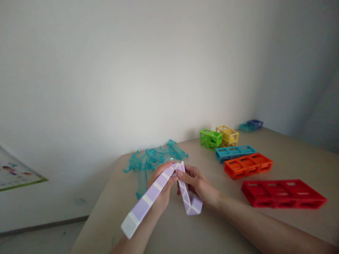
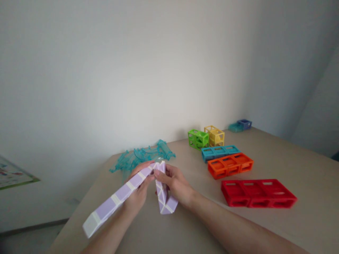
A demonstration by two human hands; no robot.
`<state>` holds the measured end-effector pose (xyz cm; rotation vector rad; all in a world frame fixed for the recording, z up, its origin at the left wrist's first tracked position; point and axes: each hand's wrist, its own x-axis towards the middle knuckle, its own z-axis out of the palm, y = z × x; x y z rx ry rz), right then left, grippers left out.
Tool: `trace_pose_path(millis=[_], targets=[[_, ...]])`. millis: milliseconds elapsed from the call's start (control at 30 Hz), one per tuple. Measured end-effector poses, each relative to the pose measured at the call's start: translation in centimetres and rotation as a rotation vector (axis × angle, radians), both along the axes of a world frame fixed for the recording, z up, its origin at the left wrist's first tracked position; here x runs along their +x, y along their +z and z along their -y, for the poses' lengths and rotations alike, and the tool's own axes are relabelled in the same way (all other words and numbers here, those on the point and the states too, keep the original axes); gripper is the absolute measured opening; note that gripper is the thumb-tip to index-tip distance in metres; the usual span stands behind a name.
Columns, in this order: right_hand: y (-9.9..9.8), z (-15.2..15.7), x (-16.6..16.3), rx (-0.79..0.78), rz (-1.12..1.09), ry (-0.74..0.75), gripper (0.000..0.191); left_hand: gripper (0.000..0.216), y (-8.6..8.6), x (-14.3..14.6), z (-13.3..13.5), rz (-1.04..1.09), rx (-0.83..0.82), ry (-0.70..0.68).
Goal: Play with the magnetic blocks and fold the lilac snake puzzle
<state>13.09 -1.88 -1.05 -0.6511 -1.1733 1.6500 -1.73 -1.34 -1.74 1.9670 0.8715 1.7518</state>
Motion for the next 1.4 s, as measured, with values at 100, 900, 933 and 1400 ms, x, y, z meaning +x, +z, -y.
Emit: trace_pose_path(millis=[100, 900, 933, 1400], targets=[[0.4, -0.1, 0.0, -0.001, 0.031, -0.019, 0.041, 0.034, 0.1, -0.2, -0.1, 0.057, -0.013, -0.067], [0.8, -0.7, 1.5, 0.261, 0.154, -0.076, 0.031, 0.037, 1.1, -1.8, -0.4, 0.526, -1.238, -1.123], [0.9, -0.7, 1.5, 0.266, 0.143, -0.066, 0.031, 0.035, 1.1, -1.8, -0.3, 0.524, -1.239, -1.133], [-0.1, -0.2, 0.2, 0.175, 0.08, -0.073, 0.034, 0.023, 1.4, 0.3, 0.8, 0.24, -0.725, -0.412]])
